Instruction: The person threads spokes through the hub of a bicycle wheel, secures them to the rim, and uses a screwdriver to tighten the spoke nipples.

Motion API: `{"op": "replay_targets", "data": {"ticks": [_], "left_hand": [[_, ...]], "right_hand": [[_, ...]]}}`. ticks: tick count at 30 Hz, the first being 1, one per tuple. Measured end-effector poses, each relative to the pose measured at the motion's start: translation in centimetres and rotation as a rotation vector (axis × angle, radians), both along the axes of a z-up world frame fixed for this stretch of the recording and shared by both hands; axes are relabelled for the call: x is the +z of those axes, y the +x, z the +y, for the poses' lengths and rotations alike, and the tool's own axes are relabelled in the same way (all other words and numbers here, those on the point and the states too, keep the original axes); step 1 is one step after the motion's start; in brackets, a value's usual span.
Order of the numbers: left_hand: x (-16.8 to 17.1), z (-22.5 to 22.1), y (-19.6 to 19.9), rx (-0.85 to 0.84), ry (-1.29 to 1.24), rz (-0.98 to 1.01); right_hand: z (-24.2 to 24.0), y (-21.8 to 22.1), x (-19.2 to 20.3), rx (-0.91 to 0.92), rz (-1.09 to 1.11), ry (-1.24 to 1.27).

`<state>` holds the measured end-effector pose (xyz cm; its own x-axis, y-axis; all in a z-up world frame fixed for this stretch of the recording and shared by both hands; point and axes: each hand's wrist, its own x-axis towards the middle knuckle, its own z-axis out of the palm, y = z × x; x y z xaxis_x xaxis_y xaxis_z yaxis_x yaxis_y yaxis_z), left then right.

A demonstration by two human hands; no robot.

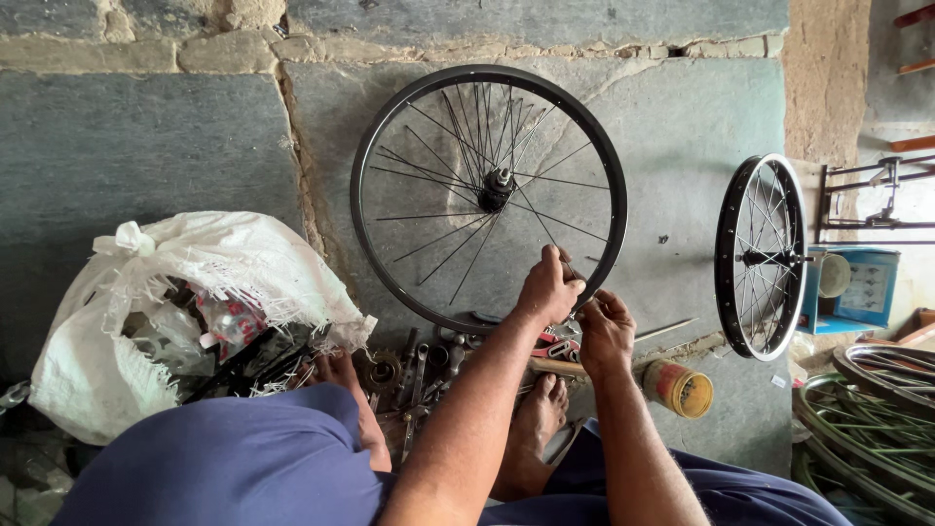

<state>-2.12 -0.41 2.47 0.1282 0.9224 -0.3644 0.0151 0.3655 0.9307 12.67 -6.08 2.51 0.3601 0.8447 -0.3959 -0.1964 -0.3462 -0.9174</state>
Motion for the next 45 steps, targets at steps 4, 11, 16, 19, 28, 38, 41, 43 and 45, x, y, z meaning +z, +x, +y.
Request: {"op": "replay_targets", "data": {"ticks": [4,11,16,19,28,38,41,43,45], "left_hand": [[0.6,-0.1,0.1,-0.103,-0.109,0.165],[-1.1,-0.1,0.6,-0.01,0.032,0.029],[-0.8,0.1,0.2,0.07,0.052,-0.129],[0.2,0.2,-0.2,-0.005,0.022,0.051],[2.1,6.0,0.9,-0.622,0.833,1.037],[4.2,6.9,-2.2,-0.968,0.41,0.7],[3.8,7.3,-2.4,-0.909,0.414,0.681],[3.2,6.9,-1.7,-0.833,0.421,0.648],[2.1,6.9,-1.4,-0.834,0.445,0.664]], "right_hand": [[-0.2,-0.8,0.9,0.014,0.039,0.018],[-0.1,-0.2,0.1,0.008,0.005,0.039],[-0.1,-0.1,0.4,0.015,0.012,0.056],[-0.2,0.0,0.2,0.042,0.006,0.088],[0.6,-0.8,0.0,0.056,-0.235,0.034],[-0.2,0.9,-2.3,0.034,-0.243,0.104],[0.2,0.6,-2.3,0.021,-0.187,0.131],[0.3,0.6,-2.2,0.018,-0.178,0.148],[0.3,0.6,-2.2,0.018,-0.184,0.159]]}}
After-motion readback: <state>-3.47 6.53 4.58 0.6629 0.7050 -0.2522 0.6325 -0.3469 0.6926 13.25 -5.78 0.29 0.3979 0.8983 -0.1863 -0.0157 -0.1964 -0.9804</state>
